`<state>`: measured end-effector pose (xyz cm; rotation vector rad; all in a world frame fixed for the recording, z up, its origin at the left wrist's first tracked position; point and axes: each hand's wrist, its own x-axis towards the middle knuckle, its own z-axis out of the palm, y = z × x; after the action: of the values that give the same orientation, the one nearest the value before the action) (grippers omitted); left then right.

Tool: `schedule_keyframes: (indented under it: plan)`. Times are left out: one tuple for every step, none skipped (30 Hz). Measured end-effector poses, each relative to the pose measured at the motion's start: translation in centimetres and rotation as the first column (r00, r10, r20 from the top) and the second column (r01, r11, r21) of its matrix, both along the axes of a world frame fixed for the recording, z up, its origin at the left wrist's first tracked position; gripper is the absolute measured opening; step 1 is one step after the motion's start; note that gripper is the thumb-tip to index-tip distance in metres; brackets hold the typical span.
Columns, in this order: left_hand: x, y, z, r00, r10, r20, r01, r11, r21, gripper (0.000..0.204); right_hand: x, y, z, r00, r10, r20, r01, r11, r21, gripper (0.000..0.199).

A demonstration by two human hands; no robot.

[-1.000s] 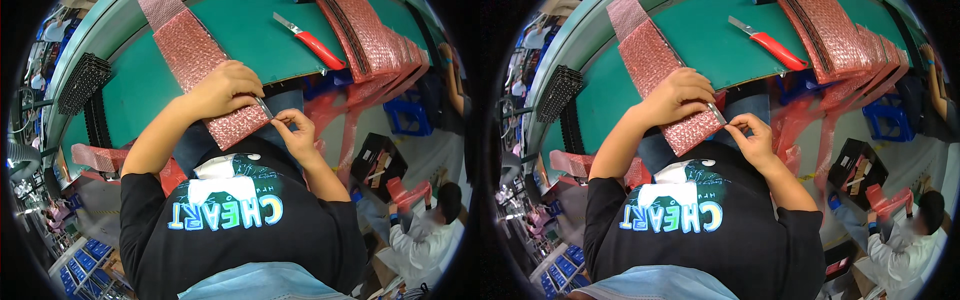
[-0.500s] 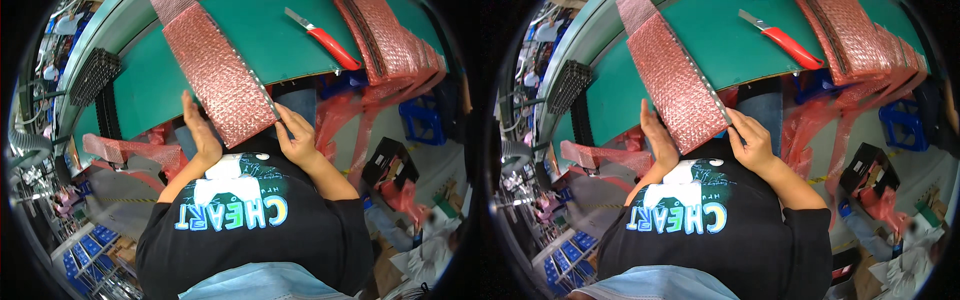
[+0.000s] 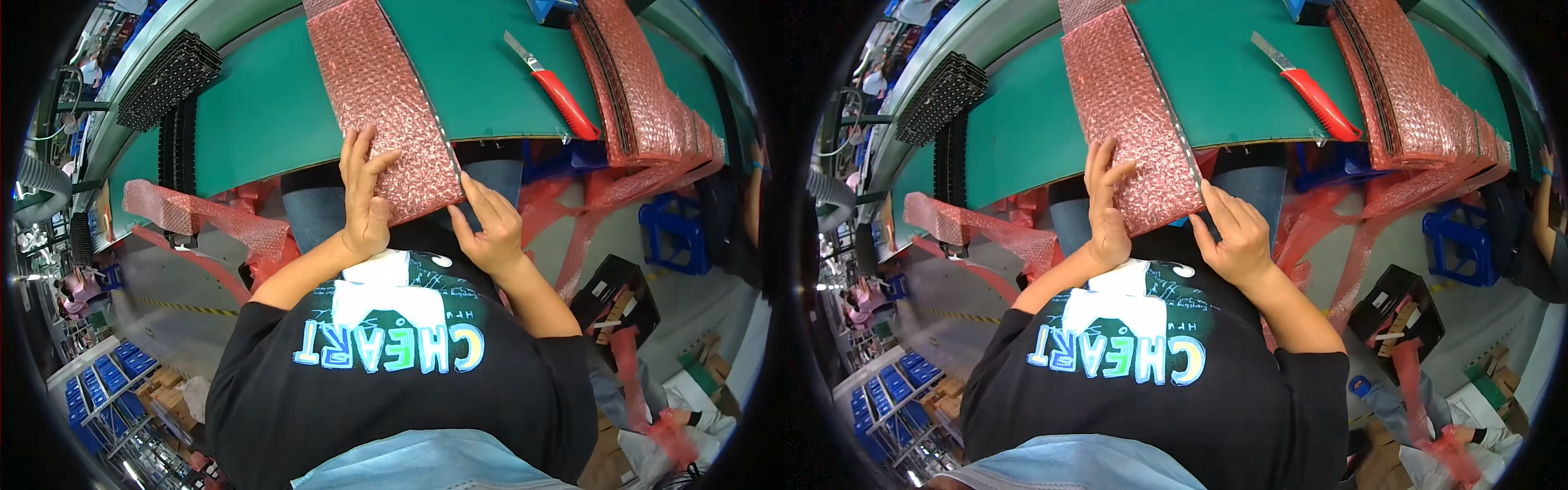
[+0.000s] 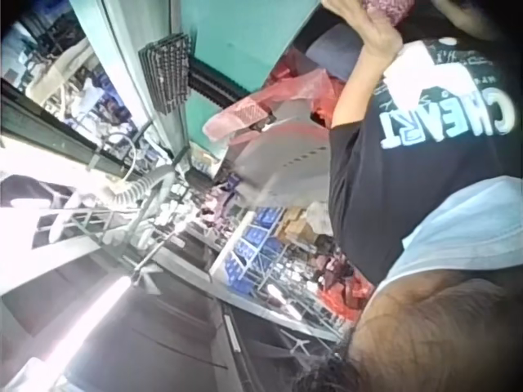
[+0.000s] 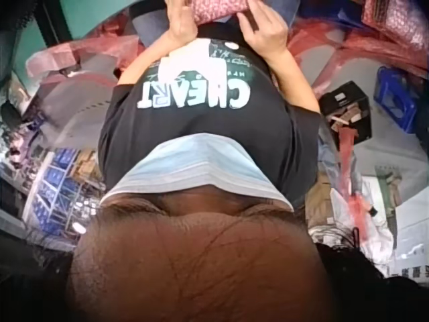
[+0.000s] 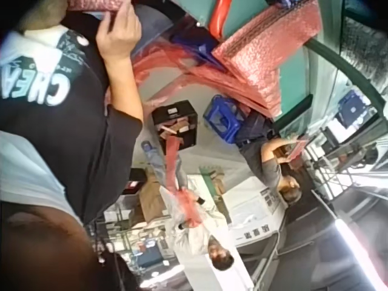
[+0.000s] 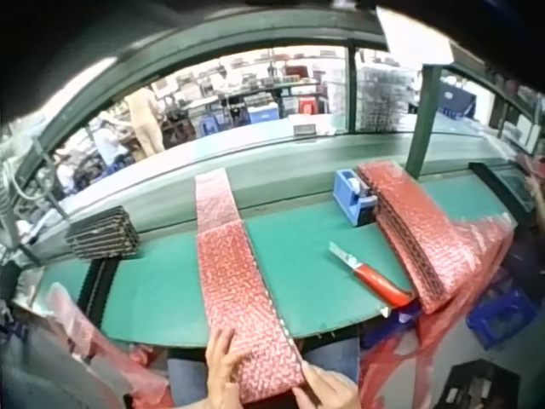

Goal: Packaging electronic circuit boards or panels into protective red bubble wrap sleeves at an assembly station.

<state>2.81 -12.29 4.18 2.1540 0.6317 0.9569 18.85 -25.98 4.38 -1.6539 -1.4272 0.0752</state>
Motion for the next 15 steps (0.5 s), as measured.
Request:
schedule_keyframes:
  plan:
    - [-0.2,0.3,0.2,0.997,-0.033,0.071,0.034,0.999,-0.011,0.060,-0.1,-0.2,0.0,1.000,-0.003,0.000,0.003,1.000,-0.003,0.043]
    - [-0.4,0.7,0.6,0.988,-0.065,0.142,0.069,0.997,-0.021,0.052,-0.1,-0.4,0.0,0.993,-0.024,-0.113,0.022,1.000,-0.014,0.040]
    - [-0.6,1.3,1.5,0.987,-0.073,0.144,0.077,0.997,-0.023,0.052,-0.1,-0.6,0.0,0.973,-0.050,-0.224,0.046,0.999,-0.025,0.037]
    - [-0.7,2.2,2.6,0.988,-0.049,0.149,0.053,0.998,-0.025,0.040,0.1,-0.9,-0.1,0.941,-0.080,-0.330,0.071,0.997,-0.040,0.034]
    - [-0.5,2.8,3.5,0.988,-0.026,0.154,0.031,0.999,-0.026,0.029,0.3,-1.1,-0.1,0.895,-0.111,-0.431,0.096,0.994,-0.057,0.031]
    - [0.0,3.4,4.4,0.987,-0.033,0.157,0.038,0.999,-0.030,0.029,0.3,-1.2,-0.1,0.896,-0.119,-0.429,0.103,0.993,-0.061,0.031]
    - [0.8,4.2,5.3,0.986,-0.163,0.031,0.163,0.987,0.003,0.026,0.3,-1.2,-0.3,0.887,-0.106,-0.449,0.095,0.994,-0.047,0.029]
    - [1.8,5.2,5.9,0.952,-0.289,-0.101,0.293,0.956,0.021,0.023,0.3,-1.1,-0.6,0.876,-0.096,-0.472,0.091,0.995,-0.034,0.027]
    - [2.6,6.0,6.5,0.888,-0.397,-0.233,0.414,0.910,0.026,0.020,0.3,-0.8,-0.7,0.866,-0.079,-0.494,0.082,0.996,-0.015,0.025]
    - [3.2,6.3,6.8,0.794,-0.489,-0.360,0.529,0.848,0.014,0.017,0.3,-0.8,-0.7,0.854,-0.063,-0.516,0.075,0.997,0.004,0.023]
    - [3.7,6.3,6.9,0.787,-0.500,-0.361,0.541,0.841,0.015,0.017,0.2,-0.8,-0.6,0.853,-0.074,-0.516,0.089,0.996,0.005,0.023]
    - [4.4,6.0,6.9,0.769,-0.520,-0.372,0.575,0.817,0.045,0.015,0.1,-0.7,-0.6,0.852,-0.074,-0.518,0.089,0.996,0.004,0.021]
    - [5.2,5.7,6.9,0.749,-0.539,-0.385,0.608,0.791,0.074,0.012,0.0,-0.7,-0.5,0.851,-0.073,-0.520,0.088,0.996,0.003,0.020]
    - [5.9,5.4,6.9,0.729,-0.557,-0.398,0.638,0.763,0.102,0.010,-0.1,-0.7,-0.4,0.849,-0.072,-0.523,0.087,0.996,0.003,0.018]
    - [6.3,5.3,6.9,0.709,-0.573,-0.412,0.667,0.734,0.129,0.008,-0.1,-0.7,-0.3,0.847,-0.070,-0.527,0.084,0.996,0.002,0.016]
